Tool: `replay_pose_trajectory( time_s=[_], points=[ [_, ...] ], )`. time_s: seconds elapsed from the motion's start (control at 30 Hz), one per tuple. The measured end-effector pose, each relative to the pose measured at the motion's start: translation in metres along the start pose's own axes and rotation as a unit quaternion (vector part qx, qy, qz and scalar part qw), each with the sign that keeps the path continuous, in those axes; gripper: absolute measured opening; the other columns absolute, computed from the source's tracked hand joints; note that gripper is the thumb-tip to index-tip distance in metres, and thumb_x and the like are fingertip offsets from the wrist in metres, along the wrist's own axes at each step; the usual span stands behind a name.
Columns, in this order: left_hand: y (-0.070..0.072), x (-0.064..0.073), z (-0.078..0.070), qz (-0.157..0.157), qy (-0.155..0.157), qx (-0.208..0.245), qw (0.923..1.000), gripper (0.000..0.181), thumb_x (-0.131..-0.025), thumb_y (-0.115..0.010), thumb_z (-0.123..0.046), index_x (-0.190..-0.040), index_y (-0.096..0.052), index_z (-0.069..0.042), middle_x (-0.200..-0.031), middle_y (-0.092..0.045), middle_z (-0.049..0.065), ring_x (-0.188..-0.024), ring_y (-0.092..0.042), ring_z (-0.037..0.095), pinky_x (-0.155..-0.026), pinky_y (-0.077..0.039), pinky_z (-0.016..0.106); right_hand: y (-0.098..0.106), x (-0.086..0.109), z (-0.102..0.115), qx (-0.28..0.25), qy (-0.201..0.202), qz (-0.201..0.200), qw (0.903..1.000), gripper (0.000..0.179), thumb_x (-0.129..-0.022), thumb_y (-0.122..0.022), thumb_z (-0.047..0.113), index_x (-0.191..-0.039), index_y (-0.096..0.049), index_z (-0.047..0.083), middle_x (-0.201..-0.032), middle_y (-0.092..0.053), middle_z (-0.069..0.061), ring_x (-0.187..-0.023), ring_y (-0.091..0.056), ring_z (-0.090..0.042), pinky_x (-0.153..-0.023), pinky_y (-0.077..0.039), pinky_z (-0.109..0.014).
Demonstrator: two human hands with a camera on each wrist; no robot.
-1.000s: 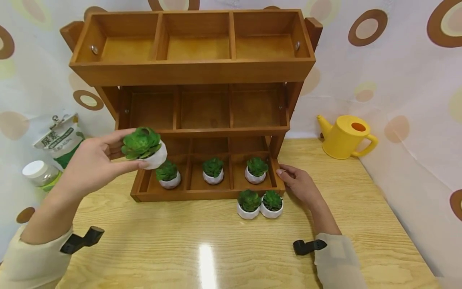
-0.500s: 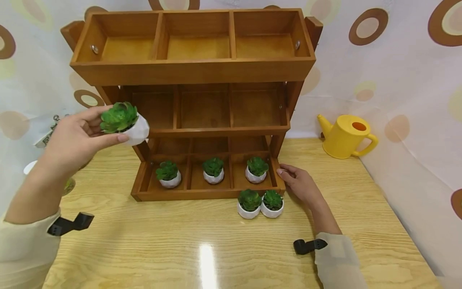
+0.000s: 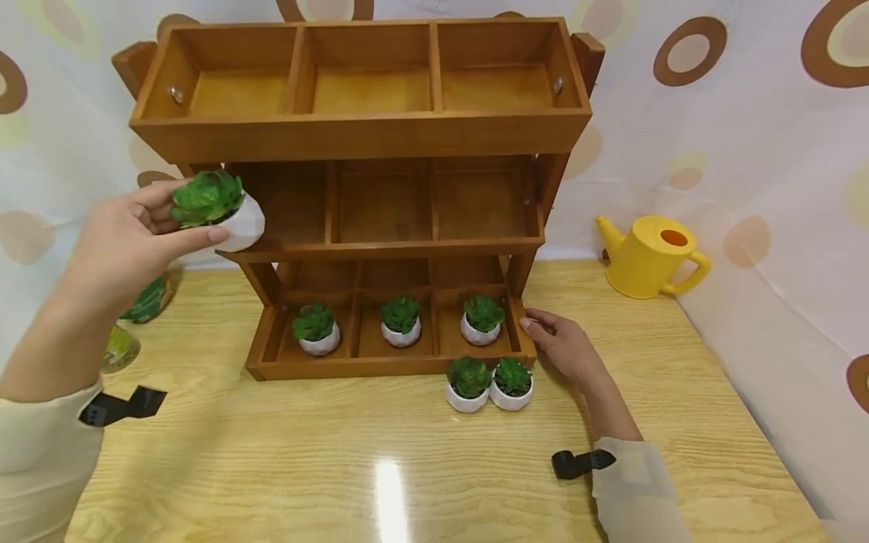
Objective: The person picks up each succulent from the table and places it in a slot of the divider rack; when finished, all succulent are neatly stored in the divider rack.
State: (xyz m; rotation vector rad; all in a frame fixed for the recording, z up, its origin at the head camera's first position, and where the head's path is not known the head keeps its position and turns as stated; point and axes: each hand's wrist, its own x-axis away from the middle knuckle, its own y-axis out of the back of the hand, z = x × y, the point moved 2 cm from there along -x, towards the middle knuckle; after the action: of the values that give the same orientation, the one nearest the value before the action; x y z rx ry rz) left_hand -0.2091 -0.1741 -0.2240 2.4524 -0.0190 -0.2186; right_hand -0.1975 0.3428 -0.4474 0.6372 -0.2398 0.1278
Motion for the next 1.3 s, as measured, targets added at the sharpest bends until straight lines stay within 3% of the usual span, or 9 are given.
replay_pose_trajectory(
  time_s=[0.2, 0.4, 0.47, 0.8, 1.3],
  points=[
    [-0.010, -0.009, -0.008, 0.016, -0.017, 0.025, 0.9994, 0.081, -0.083, -0.081, -0.047, -0.152, -0.047, -0.022, -0.138, -0.066, 0.007, -0.117, -0.067, 0.007, -0.081, -0.052, 0.012, 0.000, 0.002, 0.000, 0.003, -0.012, 0.001, 0.9999, 0.083, -0.100, -0.041, 0.068, -0.160, -0.032, 0.011, -0.160, -0.039, -0.023, -0.148, -0.036, -0.044, -0.117, -0.033, -0.061],
    [-0.018, -0.019, -0.012, 0.032, -0.004, -0.002, 0.9995, 0.089, -0.084, -0.076, -0.057, -0.158, -0.038, -0.025, -0.149, -0.057, 0.006, -0.135, -0.057, 0.021, -0.104, -0.052, 0.041, 0.000, 0.003, 0.002, 0.008, -0.015, 0.002, 0.9998, 0.083, -0.100, -0.041, 0.068, -0.160, -0.032, 0.012, -0.160, -0.038, -0.022, -0.148, -0.034, -0.044, -0.118, -0.030, -0.062],
    [-0.020, -0.023, -0.013, 0.034, -0.008, 0.001, 0.9994, 0.086, -0.085, -0.076, -0.056, -0.157, -0.040, -0.025, -0.151, -0.055, 0.005, -0.135, -0.057, 0.022, -0.107, -0.050, 0.047, 0.001, 0.003, 0.002, 0.008, -0.013, 0.001, 0.9999, 0.083, -0.100, -0.041, 0.068, -0.160, -0.032, 0.012, -0.160, -0.038, -0.023, -0.148, -0.035, -0.044, -0.118, -0.031, -0.061],
    [-0.035, -0.042, -0.015, 0.048, -0.047, -0.012, 0.9977, 0.079, -0.088, -0.078, -0.046, -0.155, -0.043, -0.026, -0.151, -0.054, 0.006, -0.136, -0.056, 0.026, -0.107, -0.049, 0.050, 0.000, 0.003, 0.005, 0.004, -0.007, 0.002, 1.0000, 0.078, -0.102, -0.042, 0.063, -0.160, -0.033, 0.010, -0.159, -0.040, -0.023, -0.147, -0.037, -0.044, -0.117, -0.033, -0.060],
    [-0.045, -0.056, -0.007, 0.042, -0.062, -0.028, 0.9968, 0.075, -0.087, -0.080, -0.040, -0.152, -0.048, -0.021, -0.148, -0.054, 0.009, -0.134, -0.055, 0.028, -0.110, -0.045, 0.049, 0.000, 0.002, 0.005, 0.002, -0.009, 0.004, 0.9999, 0.080, -0.101, -0.042, 0.065, -0.160, -0.033, 0.011, -0.160, -0.039, -0.022, -0.148, -0.034, -0.044, -0.118, -0.031, -0.061]
  ],
)
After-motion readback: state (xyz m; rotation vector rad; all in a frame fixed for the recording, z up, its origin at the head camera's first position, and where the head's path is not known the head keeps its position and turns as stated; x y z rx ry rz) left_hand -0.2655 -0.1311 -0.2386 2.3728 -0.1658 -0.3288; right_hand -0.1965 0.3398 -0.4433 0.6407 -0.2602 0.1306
